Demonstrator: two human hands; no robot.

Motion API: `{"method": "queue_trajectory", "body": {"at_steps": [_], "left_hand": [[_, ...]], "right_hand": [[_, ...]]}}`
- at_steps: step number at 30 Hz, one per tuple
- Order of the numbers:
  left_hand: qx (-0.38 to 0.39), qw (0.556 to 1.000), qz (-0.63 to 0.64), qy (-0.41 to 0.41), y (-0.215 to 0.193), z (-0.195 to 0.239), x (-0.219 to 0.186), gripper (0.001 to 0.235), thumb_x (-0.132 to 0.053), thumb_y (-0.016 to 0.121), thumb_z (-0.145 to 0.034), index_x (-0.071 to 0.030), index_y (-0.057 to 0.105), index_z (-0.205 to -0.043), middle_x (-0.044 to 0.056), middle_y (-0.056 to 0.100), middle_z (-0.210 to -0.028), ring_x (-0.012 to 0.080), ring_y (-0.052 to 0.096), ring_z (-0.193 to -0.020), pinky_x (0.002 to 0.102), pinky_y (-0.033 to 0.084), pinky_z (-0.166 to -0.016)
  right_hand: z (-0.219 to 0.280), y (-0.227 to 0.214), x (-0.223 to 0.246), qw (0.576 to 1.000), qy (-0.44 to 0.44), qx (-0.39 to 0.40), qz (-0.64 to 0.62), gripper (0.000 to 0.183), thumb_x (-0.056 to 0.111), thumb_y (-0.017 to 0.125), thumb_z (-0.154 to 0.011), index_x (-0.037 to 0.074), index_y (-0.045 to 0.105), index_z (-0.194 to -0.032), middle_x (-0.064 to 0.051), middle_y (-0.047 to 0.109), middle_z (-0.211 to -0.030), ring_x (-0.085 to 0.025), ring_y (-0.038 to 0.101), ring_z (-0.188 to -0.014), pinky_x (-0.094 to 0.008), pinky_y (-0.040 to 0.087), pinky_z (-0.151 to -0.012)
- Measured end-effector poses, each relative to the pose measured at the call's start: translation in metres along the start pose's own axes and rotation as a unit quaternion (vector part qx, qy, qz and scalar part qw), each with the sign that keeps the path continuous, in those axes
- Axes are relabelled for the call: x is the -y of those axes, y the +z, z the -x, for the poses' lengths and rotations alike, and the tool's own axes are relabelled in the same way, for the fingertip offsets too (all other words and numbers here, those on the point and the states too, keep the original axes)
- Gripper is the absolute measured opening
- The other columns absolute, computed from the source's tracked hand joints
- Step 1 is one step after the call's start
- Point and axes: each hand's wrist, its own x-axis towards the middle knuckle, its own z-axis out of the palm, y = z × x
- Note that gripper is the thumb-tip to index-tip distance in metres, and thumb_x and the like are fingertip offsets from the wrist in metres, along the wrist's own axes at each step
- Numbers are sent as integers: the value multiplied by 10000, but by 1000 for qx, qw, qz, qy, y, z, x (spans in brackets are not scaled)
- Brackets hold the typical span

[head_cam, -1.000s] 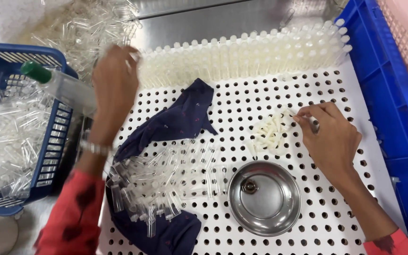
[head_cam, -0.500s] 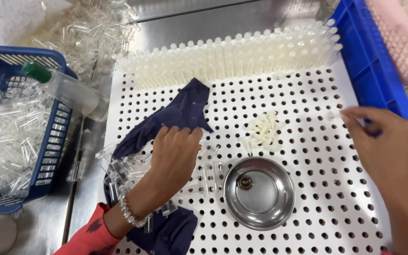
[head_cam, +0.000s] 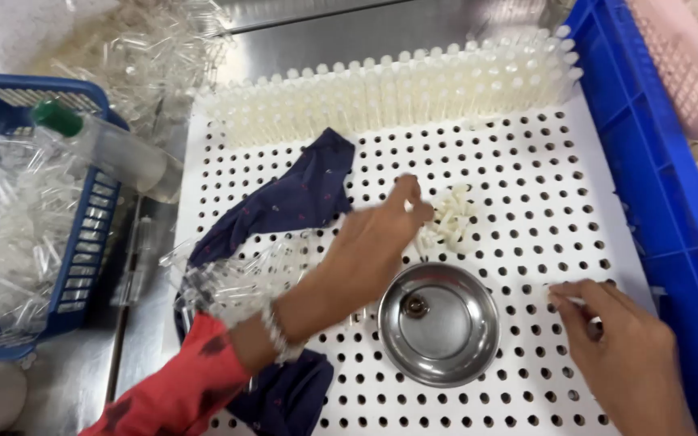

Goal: The person repeatedly picks a clear plastic tube and a white cap, inserts the cap into the tube, and places the assembled tube into a white pegboard rack. The person also retrieves additional tubes from a pink basket and places them on the work surface.

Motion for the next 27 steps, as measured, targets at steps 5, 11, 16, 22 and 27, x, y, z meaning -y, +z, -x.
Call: {"method": "queue_trajectory", "body": {"at_steps": [5,11,16,22,27], "left_hand": [[-11,970,-51,239,23,32,-41,529,17,689,-702,-21,623,-1225,139,658,-1140,286,663,-1079,415,551,-959],[-21,959,-104,263,16,43,-42,540,-17,765,-767,-74,592,-1276,88,668,-1160,219,623,-1089,344,514,-958],[-6,969,-101,225,6,64,-22,502,28,727,-768,-83,600,-1240,67,667,-1112,213,616,-1043,348,503,-898],[16,983,178,40,-7,78,-40,220,-9,693,-850,-35,631,-1059,99,655,-984,252,659,-905,393,527,-789],[69,926,345,-140,-10,93,-63,234,-189,784,-887,-6,638,-886,136,672,-852,277,701,-700,431,532,-582]], "right_hand": [[10,-2,-14,978,-41,-152,133,90,153,741,-848,120,748,-932,-23,719,-1072,-255,668,-931,-379,557,-763],[10,1,-23,983,-36,-93,153,151,106,718,-872,139,758,-1013,15,710,-1232,-221,660,-1099,-356,579,-805],[29,21,-38,994,-54,-98,-15,202,10,703,-872,82,730,-1059,-31,748,-1054,-173,691,-852,-318,568,-722],[53,44,12,951,37,-9,-307,196,15,773,-802,59,768,-993,-63,749,-844,-84,695,-674,-253,549,-545],[70,70,18,940,70,28,-332,250,21,779,-778,53,815,-1024,-80,726,-759,-87,626,-570,-236,436,-473]]}}
